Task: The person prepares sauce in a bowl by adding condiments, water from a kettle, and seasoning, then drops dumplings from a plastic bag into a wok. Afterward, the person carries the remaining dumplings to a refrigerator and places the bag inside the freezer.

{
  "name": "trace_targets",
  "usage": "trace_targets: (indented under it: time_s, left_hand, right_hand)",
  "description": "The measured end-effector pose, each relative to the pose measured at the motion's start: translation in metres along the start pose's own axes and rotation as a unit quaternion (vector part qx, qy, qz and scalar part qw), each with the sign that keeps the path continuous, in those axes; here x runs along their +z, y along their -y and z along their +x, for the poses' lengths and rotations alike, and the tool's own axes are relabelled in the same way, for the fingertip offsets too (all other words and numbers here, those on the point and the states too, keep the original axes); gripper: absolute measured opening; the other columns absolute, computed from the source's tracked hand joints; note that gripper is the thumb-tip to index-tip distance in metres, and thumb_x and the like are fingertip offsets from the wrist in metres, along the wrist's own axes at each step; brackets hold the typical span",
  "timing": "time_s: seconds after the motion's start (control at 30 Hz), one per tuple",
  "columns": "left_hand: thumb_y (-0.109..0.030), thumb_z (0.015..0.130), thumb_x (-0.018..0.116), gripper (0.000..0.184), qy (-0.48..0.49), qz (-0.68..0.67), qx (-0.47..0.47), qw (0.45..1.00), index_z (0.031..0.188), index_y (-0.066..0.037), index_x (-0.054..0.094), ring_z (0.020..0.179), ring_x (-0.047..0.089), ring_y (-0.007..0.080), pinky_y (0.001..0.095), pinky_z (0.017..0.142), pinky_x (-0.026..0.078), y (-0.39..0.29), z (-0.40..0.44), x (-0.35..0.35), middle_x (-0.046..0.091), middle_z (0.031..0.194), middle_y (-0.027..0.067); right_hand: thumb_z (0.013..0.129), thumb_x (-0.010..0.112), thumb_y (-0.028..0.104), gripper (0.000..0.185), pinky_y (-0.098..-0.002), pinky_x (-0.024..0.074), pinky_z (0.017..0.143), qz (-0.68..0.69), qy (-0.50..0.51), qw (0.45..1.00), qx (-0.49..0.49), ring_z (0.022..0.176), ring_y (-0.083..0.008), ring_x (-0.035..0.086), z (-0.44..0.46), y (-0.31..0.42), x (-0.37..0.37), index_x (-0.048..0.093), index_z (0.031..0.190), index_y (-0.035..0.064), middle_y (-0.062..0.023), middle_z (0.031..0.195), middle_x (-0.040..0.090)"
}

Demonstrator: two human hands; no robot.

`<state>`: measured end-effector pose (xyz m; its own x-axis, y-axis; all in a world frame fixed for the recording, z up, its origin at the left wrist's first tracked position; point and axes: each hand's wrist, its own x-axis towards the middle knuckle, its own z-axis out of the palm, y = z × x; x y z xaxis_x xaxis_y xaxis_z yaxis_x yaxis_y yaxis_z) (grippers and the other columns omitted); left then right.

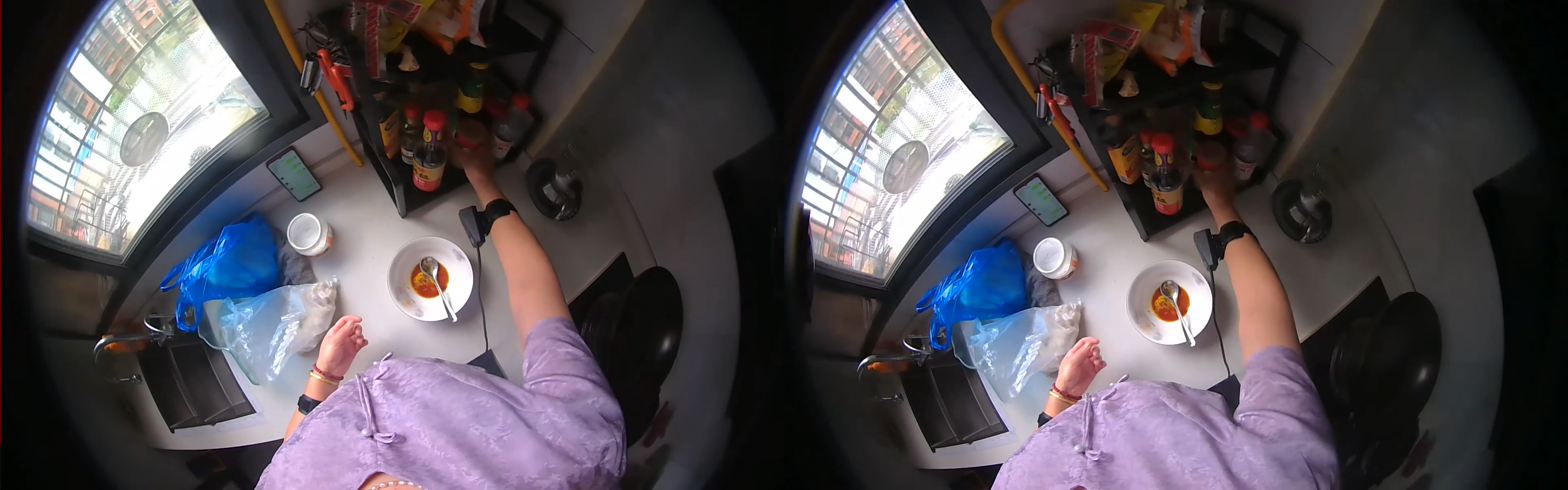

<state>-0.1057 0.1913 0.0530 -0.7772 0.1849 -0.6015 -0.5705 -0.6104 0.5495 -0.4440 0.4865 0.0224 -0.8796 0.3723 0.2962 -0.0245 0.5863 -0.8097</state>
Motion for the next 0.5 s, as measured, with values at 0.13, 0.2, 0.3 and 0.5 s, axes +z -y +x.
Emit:
trace_targets:
  time_s: [0.13, 0.2, 0.3, 0.5]
  left_hand:
    - [-0.015, 0.087, 0.046, 0.011, -0.001, 0.025, 0.004, 1.000, 0.092, -0.007, 0.050, 0.061, 0.050, 0.0088, 0.0262, 0.063, 0.043, 0.002, 0.003, 0.000, 0.051, 0.070, -0.0006]
    - [-0.015, 0.087, 0.046, 0.011, 0.003, 0.030, -0.004, 1.000, 0.090, -0.006, 0.052, 0.060, 0.050, 0.0086, 0.0259, 0.063, 0.044, 0.005, 0.004, -0.006, 0.051, 0.069, -0.0008]
    - [-0.015, 0.087, 0.046, 0.012, -0.008, 0.039, -0.017, 0.999, 0.087, -0.005, 0.052, 0.057, 0.049, 0.0085, 0.0257, 0.063, 0.044, 0.011, 0.000, -0.007, 0.051, 0.067, -0.0011]
    - [-0.016, 0.086, 0.049, 0.014, 0.042, 0.066, -0.024, 0.997, 0.089, -0.003, 0.054, 0.057, 0.049, 0.0069, 0.0254, 0.064, 0.046, 0.020, -0.011, -0.028, 0.050, 0.066, -0.0014]
  right_hand:
    - [0.072, 0.059, 0.027, 0.032, -0.0365, 0.0445, 0.069, -0.001, 0.092, 0.995, 0.032, 0.082, -0.0316, 0.057, -0.025, -0.013, -0.028, 0.057, 0.094, 0.0043, -0.0155, 0.084, 0.060]
    - [0.075, 0.057, 0.026, 0.026, -0.0330, 0.0452, 0.058, 0.016, 0.114, 0.993, -0.016, 0.063, -0.0239, 0.058, -0.050, -0.048, -0.032, 0.059, 0.088, 0.0038, -0.0101, 0.066, 0.059]
    - [0.078, 0.056, 0.031, 0.028, -0.0262, 0.0426, 0.049, 0.073, 0.277, 0.938, 0.194, 0.053, -0.0126, 0.053, -0.091, -0.039, -0.068, 0.059, 0.087, 0.0047, -0.0038, 0.063, 0.057]
    - [0.082, 0.050, 0.034, 0.033, -0.0233, 0.0431, 0.049, 0.090, 0.347, 0.896, 0.262, 0.060, -0.0100, 0.053, -0.162, -0.029, -0.104, 0.057, 0.097, 0.0051, -0.0038, 0.074, 0.059]
